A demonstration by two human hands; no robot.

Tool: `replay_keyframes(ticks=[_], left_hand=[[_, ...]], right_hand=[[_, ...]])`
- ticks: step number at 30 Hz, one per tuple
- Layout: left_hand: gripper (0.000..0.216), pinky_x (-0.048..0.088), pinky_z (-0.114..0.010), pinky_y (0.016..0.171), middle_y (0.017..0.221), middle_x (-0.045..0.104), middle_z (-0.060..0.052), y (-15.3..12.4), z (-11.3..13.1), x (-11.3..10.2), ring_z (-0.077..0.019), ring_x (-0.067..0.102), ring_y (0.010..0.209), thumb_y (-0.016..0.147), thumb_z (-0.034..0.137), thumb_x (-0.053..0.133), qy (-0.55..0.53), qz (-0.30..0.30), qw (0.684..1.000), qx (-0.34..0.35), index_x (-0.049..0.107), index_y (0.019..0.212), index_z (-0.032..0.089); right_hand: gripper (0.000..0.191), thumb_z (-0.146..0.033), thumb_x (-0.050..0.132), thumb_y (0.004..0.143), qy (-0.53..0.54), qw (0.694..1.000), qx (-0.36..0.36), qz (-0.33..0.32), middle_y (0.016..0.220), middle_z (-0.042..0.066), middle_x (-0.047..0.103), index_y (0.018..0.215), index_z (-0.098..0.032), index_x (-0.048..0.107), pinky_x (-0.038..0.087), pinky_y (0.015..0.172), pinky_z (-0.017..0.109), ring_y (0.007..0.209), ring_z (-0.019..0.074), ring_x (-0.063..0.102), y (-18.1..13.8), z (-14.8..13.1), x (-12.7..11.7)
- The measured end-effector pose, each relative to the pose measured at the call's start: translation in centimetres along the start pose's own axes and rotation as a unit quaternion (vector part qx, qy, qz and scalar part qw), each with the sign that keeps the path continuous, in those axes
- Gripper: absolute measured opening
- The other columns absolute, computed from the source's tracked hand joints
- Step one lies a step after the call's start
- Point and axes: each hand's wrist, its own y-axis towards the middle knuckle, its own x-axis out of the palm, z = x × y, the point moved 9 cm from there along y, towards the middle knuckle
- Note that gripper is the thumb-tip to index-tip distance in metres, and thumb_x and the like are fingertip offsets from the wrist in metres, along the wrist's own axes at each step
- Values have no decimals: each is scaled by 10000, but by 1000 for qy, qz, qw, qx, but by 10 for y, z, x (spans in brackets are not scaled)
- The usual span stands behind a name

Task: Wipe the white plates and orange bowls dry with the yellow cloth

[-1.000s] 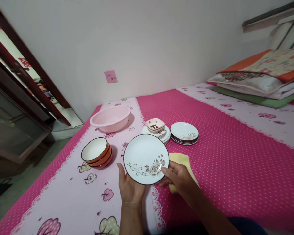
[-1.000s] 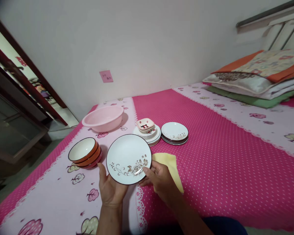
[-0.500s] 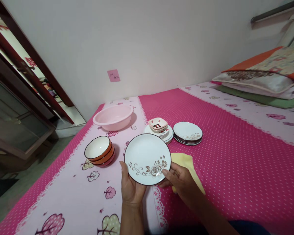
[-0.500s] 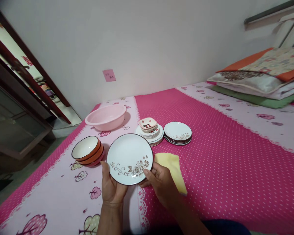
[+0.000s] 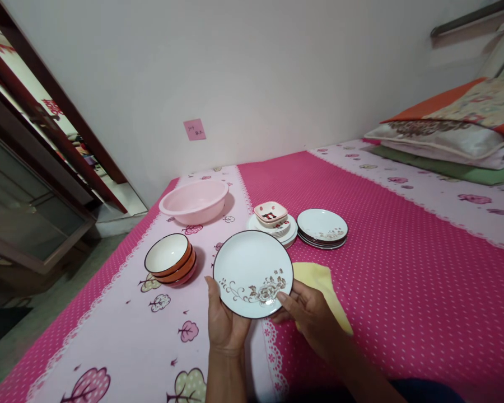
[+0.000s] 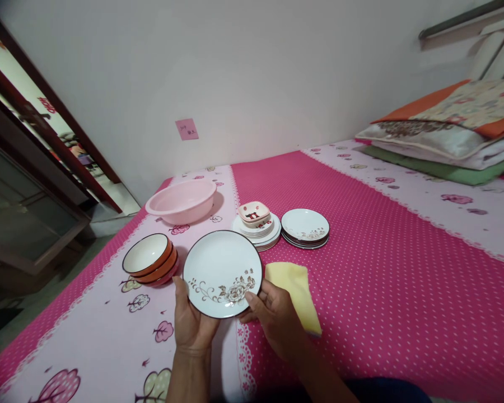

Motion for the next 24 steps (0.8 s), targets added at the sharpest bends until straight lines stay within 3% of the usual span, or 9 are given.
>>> replay_keyframes(ticks=[10, 20, 24], left_hand=[[570, 413, -535, 1171, 1290, 754, -118, 0, 0, 3, -332, 649, 1270, 1001, 611, 462, -11, -4, 1000, 4, 665, 1385, 242], [545, 413, -507, 1175, 1295, 751, -120, 1, 3, 0, -310, 650, 1277, 1012, 589, 464, -15, 23, 999, 20, 669, 1380, 243], [517, 404, -503, 1188, 1286, 756, -112, 1, 3, -3, -304, 649, 1284, 1023, 554, 464, -12, 12, 1000, 16, 673, 1373, 236]], right_hand=[[522, -631, 737, 824, -4, 1000, -10, 2, 915, 96, 792, 1075, -175, 708, 637, 683, 363, 688, 220, 726, 2, 6, 0], [504, -639, 725, 828, -16, 999, -19, 20, 768, 72, 770, 1019, -172, 717, 627, 642, 361, 615, 224, 717, 1, 6, -1], [506, -632, 725, 832, -14, 1000, -18, 19, 841, 85, 785, 1032, -168, 721, 631, 651, 357, 646, 221, 725, 1, 6, 0]])
